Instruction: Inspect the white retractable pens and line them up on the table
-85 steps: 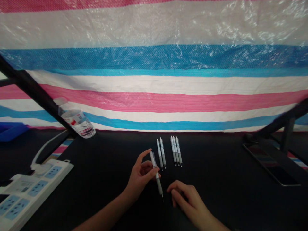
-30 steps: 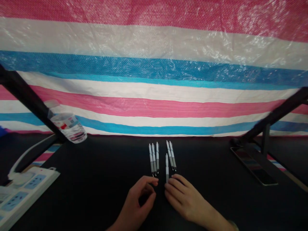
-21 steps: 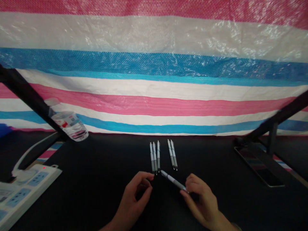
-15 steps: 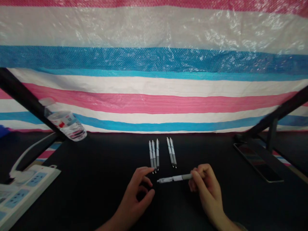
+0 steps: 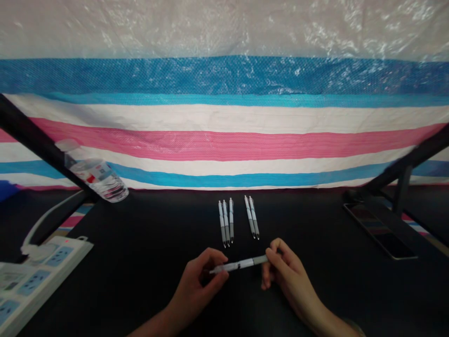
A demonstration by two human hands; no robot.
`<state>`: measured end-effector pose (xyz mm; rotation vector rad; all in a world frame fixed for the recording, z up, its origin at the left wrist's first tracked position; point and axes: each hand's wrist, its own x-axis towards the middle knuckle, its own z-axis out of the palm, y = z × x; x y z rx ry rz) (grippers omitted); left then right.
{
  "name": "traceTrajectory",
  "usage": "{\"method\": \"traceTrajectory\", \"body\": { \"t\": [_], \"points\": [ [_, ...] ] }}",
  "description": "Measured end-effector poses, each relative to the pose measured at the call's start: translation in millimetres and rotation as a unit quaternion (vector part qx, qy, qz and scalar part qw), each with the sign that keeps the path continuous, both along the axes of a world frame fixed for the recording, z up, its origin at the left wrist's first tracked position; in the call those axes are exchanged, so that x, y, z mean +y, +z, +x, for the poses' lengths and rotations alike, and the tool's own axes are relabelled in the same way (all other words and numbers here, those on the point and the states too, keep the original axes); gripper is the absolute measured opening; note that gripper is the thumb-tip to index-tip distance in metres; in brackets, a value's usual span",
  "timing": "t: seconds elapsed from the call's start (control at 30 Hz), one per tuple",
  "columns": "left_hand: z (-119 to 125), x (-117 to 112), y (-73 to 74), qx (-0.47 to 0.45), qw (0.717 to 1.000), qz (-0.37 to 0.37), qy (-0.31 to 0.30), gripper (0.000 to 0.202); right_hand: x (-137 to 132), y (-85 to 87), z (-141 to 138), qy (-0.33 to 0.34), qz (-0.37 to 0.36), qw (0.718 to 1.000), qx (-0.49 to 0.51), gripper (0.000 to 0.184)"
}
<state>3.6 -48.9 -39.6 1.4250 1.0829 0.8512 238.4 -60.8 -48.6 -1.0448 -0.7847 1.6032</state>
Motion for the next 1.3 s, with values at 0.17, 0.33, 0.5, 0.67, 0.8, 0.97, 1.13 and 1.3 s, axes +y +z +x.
{"method": "traceTrajectory", "body": {
  "t": [0.17,0.33,0.5,0.67,0.8,0.97,1.13,1.3],
  "points": [
    [0,0,0.7,-0.025,0.998,-0.020,0.055,0.029,2,-7.5,0,0.116,-0.034,0.993,-0.015,0.041],
    [1,0,-2.1,-0.045,0.994,-0.056,0.081,0.037,2,-14.2,1,0.203,0.001,0.970,-0.131,0.055],
    [2,-3,-5.7,-0.044,0.993,-0.077,0.083,0.037,0,-5.1,1,0.115,0.098,0.952,-0.265,0.046],
    [3,-2,-1.7,-0.072,0.989,-0.095,0.093,0.037,0,-1.3,0,0.138,0.077,0.950,-0.268,0.045],
    [1,-2,-2.9,-0.110,0.986,-0.086,0.085,0.032,2,-8.3,-1,0.177,0.021,0.959,-0.219,0.055],
    [0,-4,-10.5,-0.136,0.982,-0.092,0.089,0.029,2,-7.0,-1,0.183,-0.006,0.966,-0.185,0.057],
    [-3,-4,-17.0,-0.150,0.980,-0.090,0.098,0.025,3,-3.7,1,0.168,-0.005,0.970,-0.175,0.055],
    [-5,-3,-16.6,-0.152,0.978,-0.093,0.109,0.025,5,-8.5,4,0.182,0.006,0.969,-0.166,0.058]
  ]
}}
